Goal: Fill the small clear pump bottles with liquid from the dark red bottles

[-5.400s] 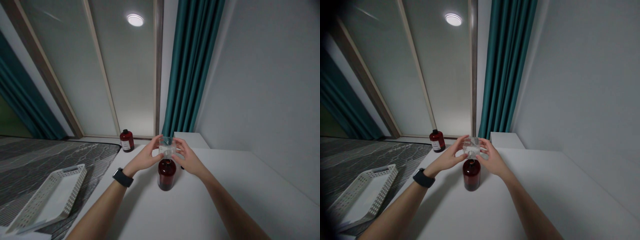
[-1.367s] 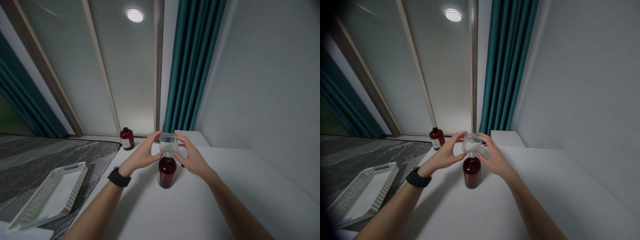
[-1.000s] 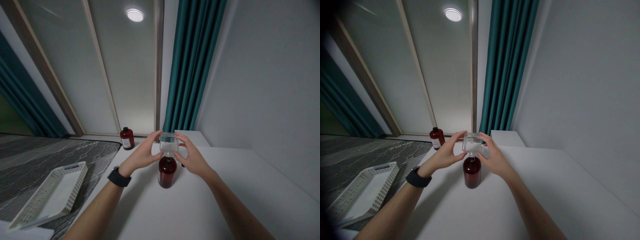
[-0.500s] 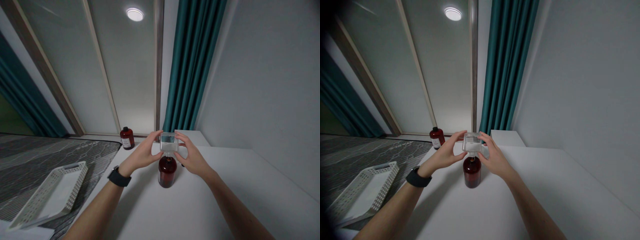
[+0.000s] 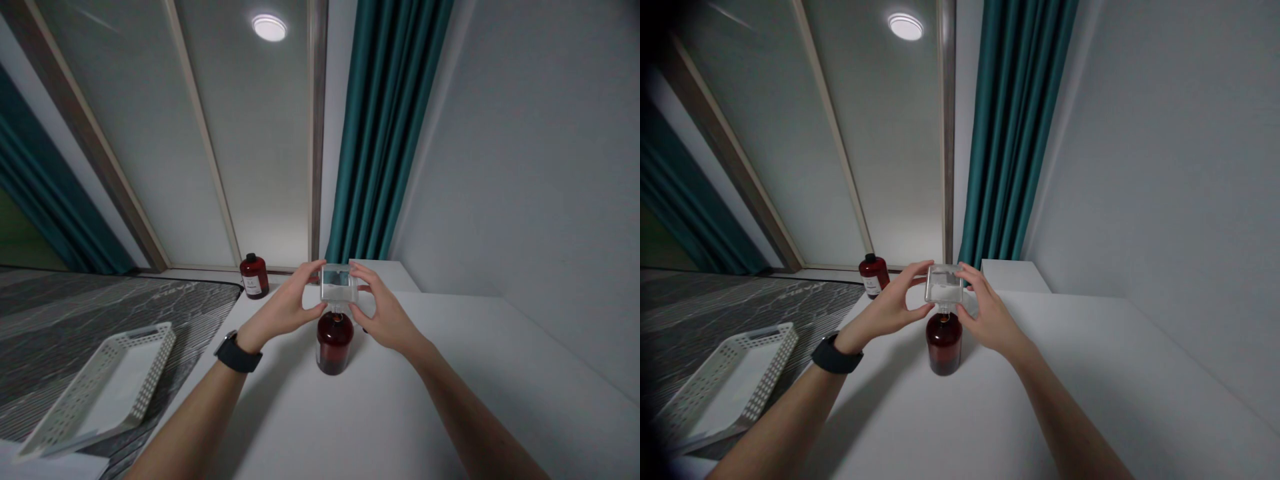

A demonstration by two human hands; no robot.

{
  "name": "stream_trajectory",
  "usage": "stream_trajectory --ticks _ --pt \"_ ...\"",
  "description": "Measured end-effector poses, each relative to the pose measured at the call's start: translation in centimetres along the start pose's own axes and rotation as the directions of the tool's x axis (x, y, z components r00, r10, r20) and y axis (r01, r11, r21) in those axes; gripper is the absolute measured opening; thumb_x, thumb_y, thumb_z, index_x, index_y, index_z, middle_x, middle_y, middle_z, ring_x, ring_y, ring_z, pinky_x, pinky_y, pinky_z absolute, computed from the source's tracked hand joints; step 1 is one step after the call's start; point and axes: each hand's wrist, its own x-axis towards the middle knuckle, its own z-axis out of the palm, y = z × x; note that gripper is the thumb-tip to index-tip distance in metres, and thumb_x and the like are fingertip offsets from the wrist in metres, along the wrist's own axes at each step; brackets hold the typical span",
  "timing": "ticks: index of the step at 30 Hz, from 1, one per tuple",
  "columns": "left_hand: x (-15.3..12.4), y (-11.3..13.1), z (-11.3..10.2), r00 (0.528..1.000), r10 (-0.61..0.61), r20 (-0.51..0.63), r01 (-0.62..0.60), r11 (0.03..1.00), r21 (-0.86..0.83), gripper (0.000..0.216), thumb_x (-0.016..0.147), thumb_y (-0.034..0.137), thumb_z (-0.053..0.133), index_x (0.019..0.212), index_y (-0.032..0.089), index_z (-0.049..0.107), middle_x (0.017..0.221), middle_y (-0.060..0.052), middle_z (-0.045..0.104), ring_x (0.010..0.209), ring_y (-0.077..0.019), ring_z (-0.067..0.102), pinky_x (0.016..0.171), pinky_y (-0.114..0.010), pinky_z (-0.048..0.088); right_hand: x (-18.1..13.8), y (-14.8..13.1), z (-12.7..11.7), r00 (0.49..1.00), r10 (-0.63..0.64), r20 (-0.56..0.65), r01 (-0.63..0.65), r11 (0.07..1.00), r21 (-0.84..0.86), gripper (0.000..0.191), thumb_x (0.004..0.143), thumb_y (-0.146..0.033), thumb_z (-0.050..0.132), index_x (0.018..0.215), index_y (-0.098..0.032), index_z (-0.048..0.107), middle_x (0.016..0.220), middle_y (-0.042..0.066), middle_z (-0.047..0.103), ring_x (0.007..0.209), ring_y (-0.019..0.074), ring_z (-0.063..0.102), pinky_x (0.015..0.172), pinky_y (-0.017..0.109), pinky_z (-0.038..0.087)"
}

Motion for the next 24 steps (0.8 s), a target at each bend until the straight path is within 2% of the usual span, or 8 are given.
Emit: stream_trajectory --ticks 24 --pt "0.08 0.19 -0.10 1.000 0.024 -0.018 -0.024 0.999 -0.024 0.071 0.084 0.017 0.070 0.146 0.028 0.036 0.143 -0.010 0.049 0.129 -0.0288 0.054 0.112 -0.052 0.048 -0.02 -0.54 -0.19 1.000 -0.008 -0.011 0.008 1.000 -0.008 0.059 0.086 -0.008 0.058 0.138 -0.033 0.041 0.155 0.010 0.039 0.144 0.0279 0.041 0.105 0.051 0.051"
